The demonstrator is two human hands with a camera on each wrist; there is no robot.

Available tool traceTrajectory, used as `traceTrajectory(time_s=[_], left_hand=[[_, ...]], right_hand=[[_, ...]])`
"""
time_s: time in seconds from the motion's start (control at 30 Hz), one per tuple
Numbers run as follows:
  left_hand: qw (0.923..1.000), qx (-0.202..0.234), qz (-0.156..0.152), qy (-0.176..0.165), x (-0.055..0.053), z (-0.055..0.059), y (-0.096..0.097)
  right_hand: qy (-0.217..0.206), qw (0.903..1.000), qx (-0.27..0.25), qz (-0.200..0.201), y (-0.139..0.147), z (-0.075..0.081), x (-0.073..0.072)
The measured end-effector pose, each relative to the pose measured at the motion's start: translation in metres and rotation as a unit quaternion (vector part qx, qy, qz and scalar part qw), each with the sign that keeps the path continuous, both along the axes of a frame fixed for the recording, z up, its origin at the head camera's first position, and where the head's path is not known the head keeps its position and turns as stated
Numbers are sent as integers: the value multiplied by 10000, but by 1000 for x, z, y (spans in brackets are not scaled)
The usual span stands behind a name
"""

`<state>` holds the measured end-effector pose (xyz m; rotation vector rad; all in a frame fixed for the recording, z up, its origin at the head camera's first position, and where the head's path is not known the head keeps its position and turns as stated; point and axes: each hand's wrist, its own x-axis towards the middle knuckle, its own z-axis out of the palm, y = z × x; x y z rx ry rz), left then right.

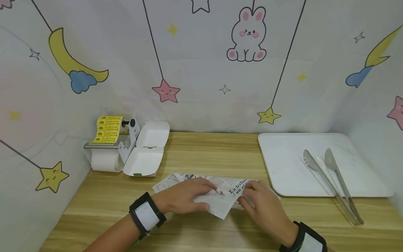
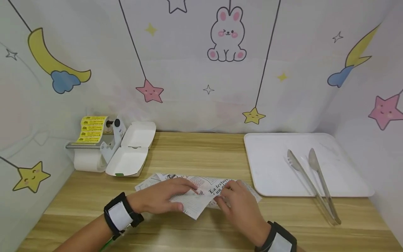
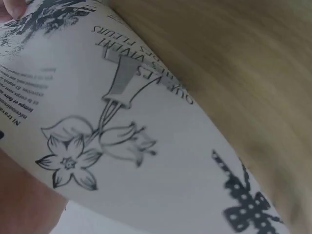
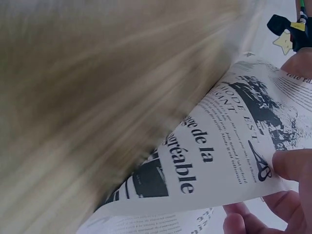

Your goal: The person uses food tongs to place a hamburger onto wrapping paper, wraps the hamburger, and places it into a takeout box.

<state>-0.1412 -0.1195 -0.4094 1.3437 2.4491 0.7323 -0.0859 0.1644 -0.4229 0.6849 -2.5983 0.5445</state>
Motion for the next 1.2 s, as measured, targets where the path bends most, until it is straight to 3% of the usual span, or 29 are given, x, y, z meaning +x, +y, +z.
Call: traceTrajectory(time_s=[0.17,0.3,0.4,0.53,0.67,0.77,0.83,0.93,1.07,1.2], left_hand=[[9996,-125,225,-133,-2,1,2],[9992,57,329,-225,-3,1,6],[9969,252,672,-312,-5,-2,9],[9926,472,1116,-11,-7,-5,14],[9893,575,1254,466,-10,-5,17],[9873,686,1287,632,-12,-7,19],[9869,756,1286,607,-14,-8,19],[9871,746,1344,453,-16,-11,18],[9868,563,1485,320,-19,-13,16],[9834,291,1743,400,-22,-13,12]], right_hand=[[-133,9998,-108,-57,1,-2,-14],[-244,9994,-132,-191,-2,-7,-23],[-303,9991,-101,-271,-3,-11,-28],[-316,9986,-62,-424,-6,-13,-31],[149,9989,69,-450,-10,-12,-30],[606,9978,245,-93,-15,-10,-26],[683,9968,364,197,-20,-9,-23],[339,9969,517,492,-25,-9,-19],[-278,9959,725,454,-28,-10,-17],[-432,9947,855,377,-28,-14,-17]])
